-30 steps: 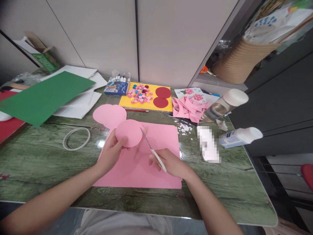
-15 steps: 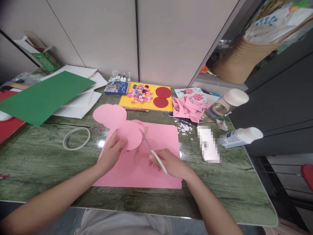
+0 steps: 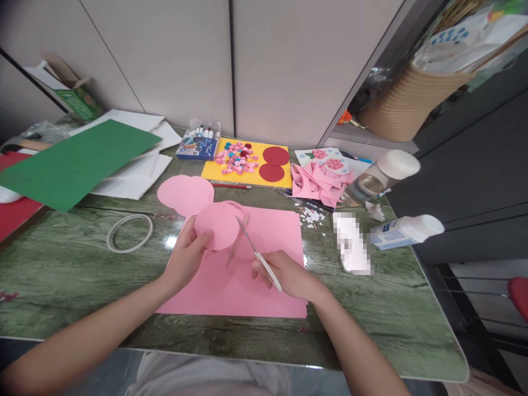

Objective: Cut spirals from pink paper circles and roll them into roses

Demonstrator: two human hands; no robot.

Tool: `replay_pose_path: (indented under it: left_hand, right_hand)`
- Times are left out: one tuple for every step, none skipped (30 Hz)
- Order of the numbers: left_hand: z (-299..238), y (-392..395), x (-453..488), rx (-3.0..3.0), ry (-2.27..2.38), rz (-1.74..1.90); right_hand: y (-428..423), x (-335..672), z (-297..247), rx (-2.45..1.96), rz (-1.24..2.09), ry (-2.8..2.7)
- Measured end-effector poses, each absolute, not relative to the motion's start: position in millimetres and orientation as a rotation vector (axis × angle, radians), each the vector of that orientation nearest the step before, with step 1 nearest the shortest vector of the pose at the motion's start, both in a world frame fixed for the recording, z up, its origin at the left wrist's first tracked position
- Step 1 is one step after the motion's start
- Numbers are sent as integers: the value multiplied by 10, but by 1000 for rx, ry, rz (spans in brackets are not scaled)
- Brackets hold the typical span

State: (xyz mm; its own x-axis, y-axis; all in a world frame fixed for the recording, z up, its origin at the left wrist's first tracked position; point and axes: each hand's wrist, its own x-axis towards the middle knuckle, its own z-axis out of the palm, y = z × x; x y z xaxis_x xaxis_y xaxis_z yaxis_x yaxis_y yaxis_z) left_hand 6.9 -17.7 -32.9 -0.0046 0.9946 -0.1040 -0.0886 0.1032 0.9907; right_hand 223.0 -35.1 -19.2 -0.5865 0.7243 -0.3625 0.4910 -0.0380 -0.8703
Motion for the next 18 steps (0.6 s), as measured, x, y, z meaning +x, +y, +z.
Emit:
replay_pose_path:
  left_hand:
    - [-328,-178,68,1064,1200,1183]
    - [-327,-178,68,1064,1198,1183]
    - [-326,-178,69,1065,1196,1183]
    - [-325,-177,70,1070,1199,1185]
    - [-323,-176,73,1081,1209,1187]
    - [-321,-174,76,1096,1223,1186]
    - [-318,-173,79,1111,1238,1181]
    - [-315,-171,81,1126,1250,1172]
    - [-312,-171,83,1137,1258,1159]
    - [-311,-171,84,1145,1263,1144]
    - [-310,-172,85,1152,1267,1133]
    - [-311,-173,84,1162,1274,1125]
    - [-313,-176,83,1174,1281,1115]
    - [-314,-179,82,1185,1283,1103]
    - [-316,-183,81,1193,1276,1085]
    - [-316,-186,81,1195,1262,1065]
    - [-315,-189,80,1194,1245,1045]
    - [-313,-190,81,1192,1230,1029]
  right_hand:
    - [-353,2230,-195,-1306,1677,-2023]
    - [-354,2230,-197,-1303,1676,-2023]
    - [-354,2229,-199,-1300,1675,-2023]
    - [-354,2229,-201,-1297,1672,-2024]
    - [-354,2228,-203,-1295,1669,-2024]
    - [-354,2228,-205,-1295,1667,-2023]
    - [-354,2228,-208,-1300,1665,-2022]
    - [-354,2228,-211,-1308,1665,-2020]
    - [-355,2228,-214,-1317,1666,-2017]
    - [-356,2228,-217,-1326,1669,-2013]
    - [-357,2227,-220,-1330,1673,-2009]
    - [-359,2226,-222,-1331,1678,-2007]
    - [-360,2226,-223,-1329,1680,-2005]
    - [-360,2225,-223,-1326,1680,-2006]
    - [-360,2225,-221,-1322,1675,-2009]
    - [-359,2225,-219,-1318,1668,-2015]
    - [-358,2225,-216,-1314,1660,-2021]
    - [-357,2225,-212,-1311,1654,-2028]
